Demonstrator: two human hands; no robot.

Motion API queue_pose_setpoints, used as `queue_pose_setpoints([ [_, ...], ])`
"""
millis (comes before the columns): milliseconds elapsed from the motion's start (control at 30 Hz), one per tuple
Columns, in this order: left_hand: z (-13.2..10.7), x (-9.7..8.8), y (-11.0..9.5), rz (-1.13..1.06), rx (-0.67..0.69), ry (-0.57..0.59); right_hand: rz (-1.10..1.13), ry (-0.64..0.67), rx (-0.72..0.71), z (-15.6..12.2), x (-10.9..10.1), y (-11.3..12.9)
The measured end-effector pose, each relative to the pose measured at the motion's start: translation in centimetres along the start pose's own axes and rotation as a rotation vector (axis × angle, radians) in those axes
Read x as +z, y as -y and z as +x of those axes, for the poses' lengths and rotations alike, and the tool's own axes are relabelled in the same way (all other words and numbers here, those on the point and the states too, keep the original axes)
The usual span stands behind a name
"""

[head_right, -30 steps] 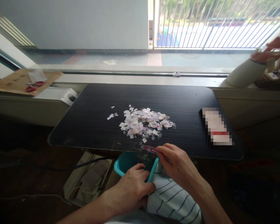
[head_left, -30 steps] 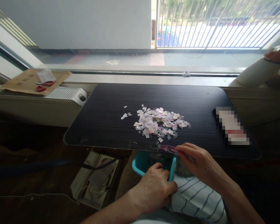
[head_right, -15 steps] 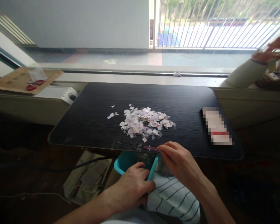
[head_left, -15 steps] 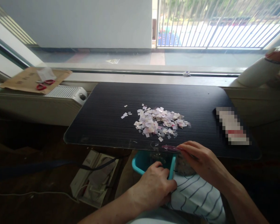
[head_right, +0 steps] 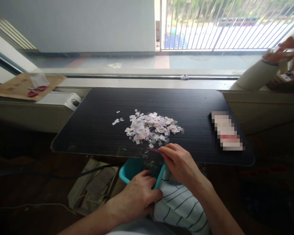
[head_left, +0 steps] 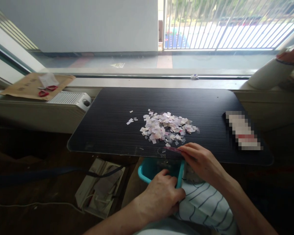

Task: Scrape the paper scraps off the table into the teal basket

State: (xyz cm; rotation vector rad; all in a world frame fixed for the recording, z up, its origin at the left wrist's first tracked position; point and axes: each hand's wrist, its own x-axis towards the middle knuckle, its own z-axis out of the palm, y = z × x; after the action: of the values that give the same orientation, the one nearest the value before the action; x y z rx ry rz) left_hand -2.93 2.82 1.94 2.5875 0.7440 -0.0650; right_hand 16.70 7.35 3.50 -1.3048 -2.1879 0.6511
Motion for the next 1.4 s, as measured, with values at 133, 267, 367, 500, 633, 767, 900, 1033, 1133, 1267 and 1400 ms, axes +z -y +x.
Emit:
queue_pose_setpoints([
  [133, -0.3, 0.3, 0.2, -0.008, -0.011, -0.015, 0.032, 0.075, -0.025, -0.3, -0.2, 0.1],
  [267, -0.4, 0.4, 0.5, -0.008, -0.023, -0.018, 0.034, 0.047, -0.026, -0.2, 0.1, 0.4],
  [367, -0.5, 0.3, 0.6, -0.021, -0.022, -0.027, 0.053, 0.073, -0.049, -0.4, 0.5, 0.8],
  [500, -0.7, 0.3, 0.6, -0.031, -0.024, -0.047, 0.079, 0.15, -0.046, -1.6, 0.1, 1.3],
  [633, -0.6, 0.4, 0.4, -0.02, -0.037, -0.044, 0.033, 0.001, 0.014, -1.7, -0.4, 0.7],
  [767, -0.6, 0.5, 0.1, -0.01, -0.042, -0.038, -0.043, -0.117, 0.089, -0.5, 0.0, 0.0],
  [900, -0.8, 0.5, 0.1, -0.012, -0.06, -0.027, -0.059, -0.064, 0.079, -0.7, -0.2, 0.2],
  [1033, -1.1, 0.3, 0.3, -0.032, -0.084, -0.035, -0.09, -0.078, 0.093, -1.3, -0.9, 0.4],
  [1133, -1.2, 0.4, 0.4, -0.047, -0.1, -0.042, -0.096, -0.076, 0.107, -1.2, -1.2, 0.5],
  [1267, -1.4, 0.9, 0.5, -0.053, -0.108, -0.05, -0.137, -0.142, 0.146, -0.9, -1.4, 0.5],
  [1400, -1.6, 1.0, 0.5, -0.046, -0.127, -0.043, -0.095, -0.108, 0.141, -1.0, -1.4, 0.6],
])
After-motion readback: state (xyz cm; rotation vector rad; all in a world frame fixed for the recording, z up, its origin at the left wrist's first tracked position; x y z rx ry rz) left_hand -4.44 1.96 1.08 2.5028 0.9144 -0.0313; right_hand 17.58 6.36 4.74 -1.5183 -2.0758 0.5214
